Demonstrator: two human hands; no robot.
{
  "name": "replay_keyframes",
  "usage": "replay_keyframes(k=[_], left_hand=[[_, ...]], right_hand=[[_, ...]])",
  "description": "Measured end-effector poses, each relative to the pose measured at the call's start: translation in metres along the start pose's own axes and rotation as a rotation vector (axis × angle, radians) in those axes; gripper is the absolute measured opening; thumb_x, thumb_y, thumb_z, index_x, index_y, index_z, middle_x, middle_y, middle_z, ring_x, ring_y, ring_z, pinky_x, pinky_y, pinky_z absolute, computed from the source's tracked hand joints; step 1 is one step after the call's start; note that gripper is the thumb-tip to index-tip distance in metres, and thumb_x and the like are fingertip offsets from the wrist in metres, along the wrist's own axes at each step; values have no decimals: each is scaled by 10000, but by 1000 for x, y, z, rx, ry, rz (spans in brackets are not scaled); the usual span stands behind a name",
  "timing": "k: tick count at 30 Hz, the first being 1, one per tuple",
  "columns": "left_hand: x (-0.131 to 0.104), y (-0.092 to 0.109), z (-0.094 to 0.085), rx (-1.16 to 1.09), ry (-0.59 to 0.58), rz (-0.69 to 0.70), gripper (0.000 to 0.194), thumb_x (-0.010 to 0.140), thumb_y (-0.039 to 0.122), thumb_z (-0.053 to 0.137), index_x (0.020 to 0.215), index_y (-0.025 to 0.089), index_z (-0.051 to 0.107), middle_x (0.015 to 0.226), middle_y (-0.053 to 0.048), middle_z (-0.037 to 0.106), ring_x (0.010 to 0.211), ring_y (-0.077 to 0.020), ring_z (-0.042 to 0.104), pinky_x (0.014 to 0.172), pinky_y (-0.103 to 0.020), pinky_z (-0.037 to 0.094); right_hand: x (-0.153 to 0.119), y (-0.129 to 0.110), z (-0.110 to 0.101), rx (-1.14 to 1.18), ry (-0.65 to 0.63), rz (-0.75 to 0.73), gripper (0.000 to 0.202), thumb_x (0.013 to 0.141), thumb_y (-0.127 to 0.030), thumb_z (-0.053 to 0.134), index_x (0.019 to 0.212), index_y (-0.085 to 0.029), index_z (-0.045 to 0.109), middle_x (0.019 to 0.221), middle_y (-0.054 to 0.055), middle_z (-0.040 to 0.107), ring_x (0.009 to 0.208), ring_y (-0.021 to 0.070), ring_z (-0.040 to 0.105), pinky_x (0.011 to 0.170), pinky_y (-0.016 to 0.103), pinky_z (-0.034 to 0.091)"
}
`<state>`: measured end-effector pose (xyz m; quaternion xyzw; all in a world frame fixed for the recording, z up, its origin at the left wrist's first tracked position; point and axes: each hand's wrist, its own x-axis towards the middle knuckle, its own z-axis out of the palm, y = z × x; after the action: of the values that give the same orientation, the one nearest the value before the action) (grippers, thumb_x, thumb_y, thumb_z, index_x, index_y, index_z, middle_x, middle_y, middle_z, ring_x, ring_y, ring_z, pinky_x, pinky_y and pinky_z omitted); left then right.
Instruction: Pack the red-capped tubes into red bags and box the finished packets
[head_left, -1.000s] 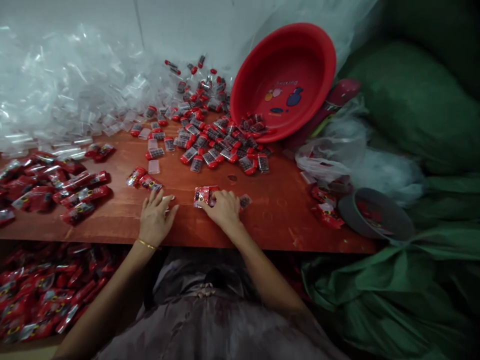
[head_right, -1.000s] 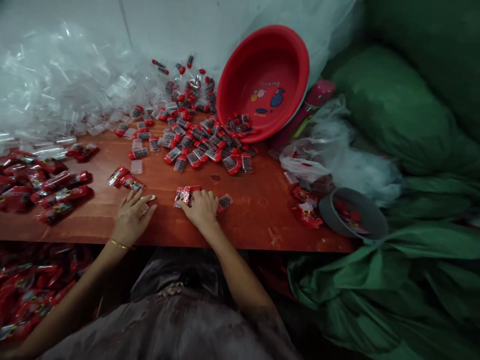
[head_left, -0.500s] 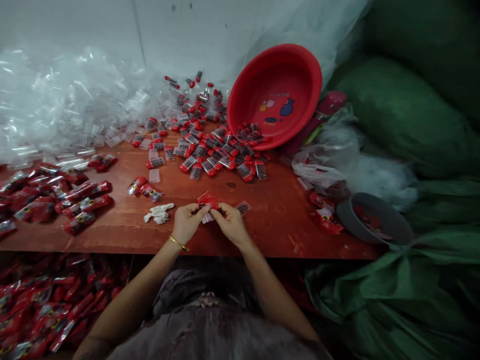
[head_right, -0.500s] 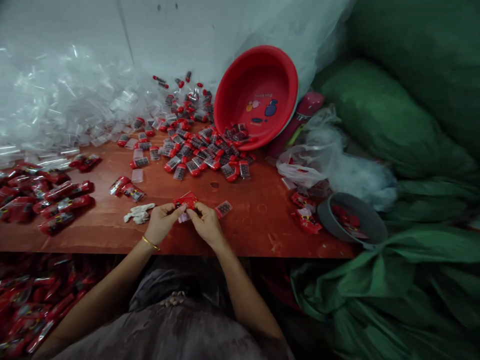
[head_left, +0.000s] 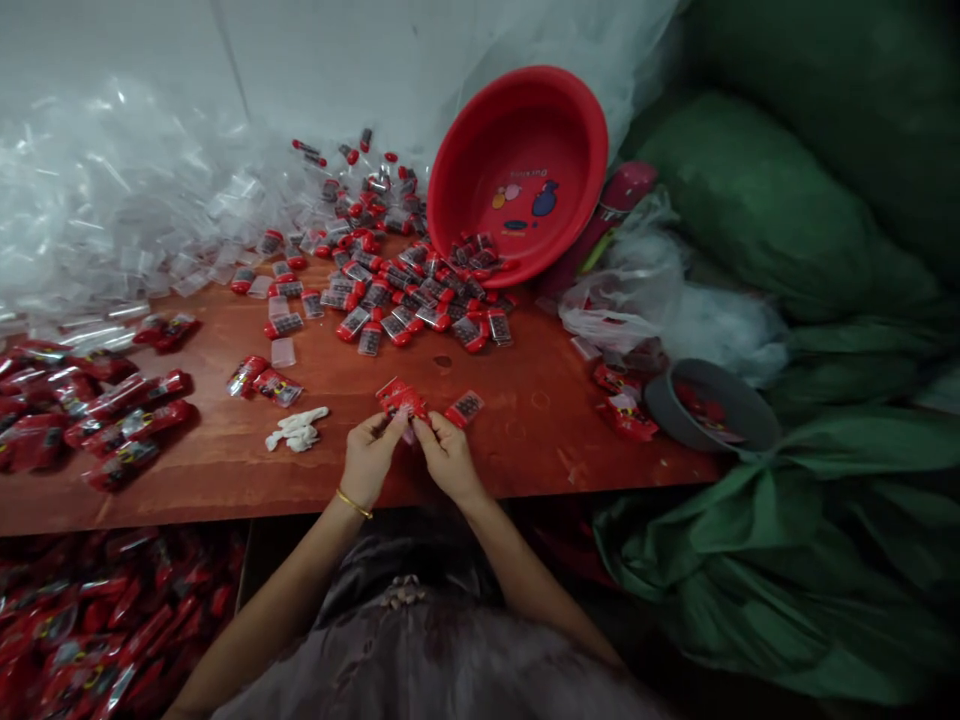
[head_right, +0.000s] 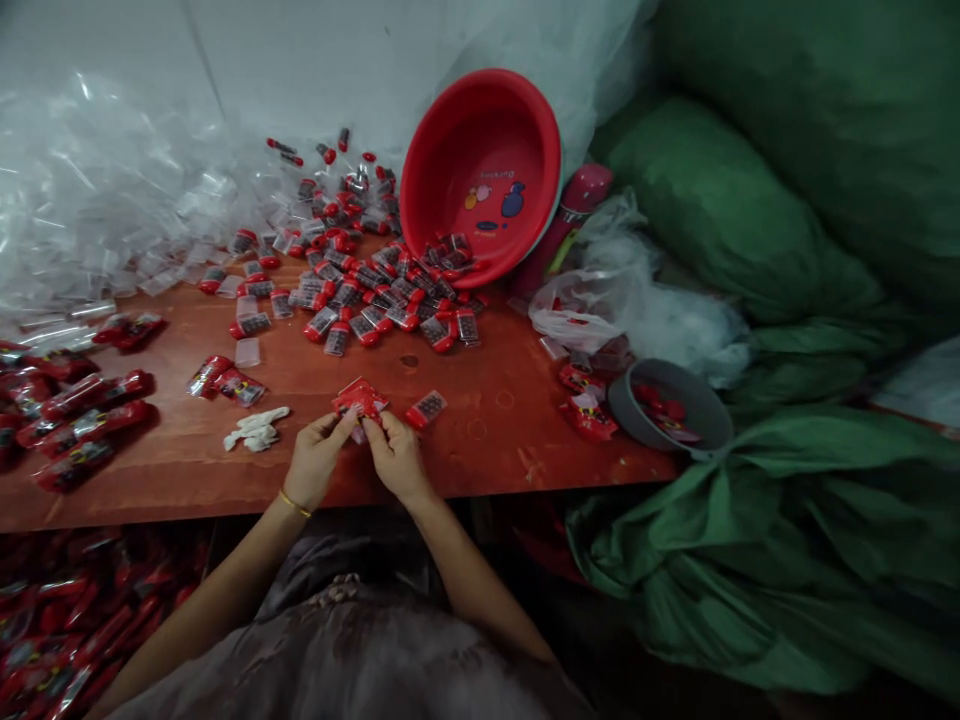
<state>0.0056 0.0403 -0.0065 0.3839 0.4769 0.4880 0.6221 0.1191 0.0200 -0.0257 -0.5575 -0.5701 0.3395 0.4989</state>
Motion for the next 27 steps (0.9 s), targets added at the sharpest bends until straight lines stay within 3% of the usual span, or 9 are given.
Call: replay_keyframes(k=[5, 10, 12, 14, 17, 19, 22, 24, 27], left_hand=[[-1, 9, -4, -162, 45, -264, 384, 403, 357, 854, 636, 128, 652, 617, 0, 646, 562, -91, 566, 608, -225, 480], [-1, 11, -5, -120, 70, -284, 421, 386, 403, 855, 610, 127, 628, 593, 8, 633, 522, -77, 560, 539, -202, 479], [0, 11, -6, -94, 87, -230, 430, 375, 419, 854, 588, 124, 624, 563, 21, 612, 498, -62, 533, 515, -187, 467], [2, 11, -7, -92, 113, -198, 430, 374, 424, 853, 575, 124, 619, 542, 33, 591, 487, -55, 516, 510, -185, 466], [5, 10, -10, -143, 120, -280, 429, 391, 405, 857, 615, 129, 615, 567, 29, 606, 500, -68, 544, 533, -203, 483], [6, 8, -11, -189, 103, -365, 419, 420, 384, 857, 633, 138, 593, 599, 15, 630, 525, -89, 582, 543, -217, 491], [4, 6, -11, -229, 67, -451, 394, 478, 371, 844, 655, 152, 569, 644, -9, 660, 590, -136, 641, 545, -231, 491], [2, 6, -12, -241, 55, -480, 372, 521, 371, 828, 690, 155, 578, 676, -23, 677, 630, -154, 661, 554, -234, 491], [-2, 8, -15, -257, 57, -490, 333, 576, 364, 803, 729, 154, 594, 698, -32, 688, 646, -157, 668, 573, -237, 493]], right_hand=[[5, 3, -5, -84, -87, -28, 241, 860, -358, 444, 698, -208, 541, 592, -19, 512, 553, 125, 443, 539, 239, 376], [7, 11, -20, -95, -171, -32, 261, 875, -376, 445, 745, -199, 586, 623, -25, 555, 567, 116, 491, 541, 223, 394], [7, 16, -39, -159, -133, -22, 277, 894, -382, 413, 805, -200, 602, 684, -9, 600, 627, 129, 550, 594, 235, 430], [9, 20, -62, -319, -10, 9, 284, 905, -375, 387, 881, -202, 611, 782, 24, 646, 719, 156, 596, 668, 269, 460], [15, 23, -94, -690, 100, 53, 228, 857, -295, 454, 965, -180, 619, 878, 79, 672, 803, 210, 603, 735, 337, 476], [21, 23, -106, -874, 2, -35, 330, 802, -172, 468, 1109, -164, 590, 1089, 118, 646, 976, 246, 571, 835, 383, 457], [30, 22, -109, -958, -275, -211, 571, 739, -96, 480, 1303, -186, 466, 1375, 91, 479, 1227, 257, 418, 986, 427, 364], [35, 24, -107, -953, -395, -245, 578, 743, -134, 511, 1315, -184, 453, 1371, 88, 487, 1239, 255, 408, 1018, 439, 323], [37, 29, -106, -955, -428, -254, 459, 787, -217, 543, 1244, -172, 519, 1285, 102, 559, 1158, 260, 473, 1013, 448, 306]])
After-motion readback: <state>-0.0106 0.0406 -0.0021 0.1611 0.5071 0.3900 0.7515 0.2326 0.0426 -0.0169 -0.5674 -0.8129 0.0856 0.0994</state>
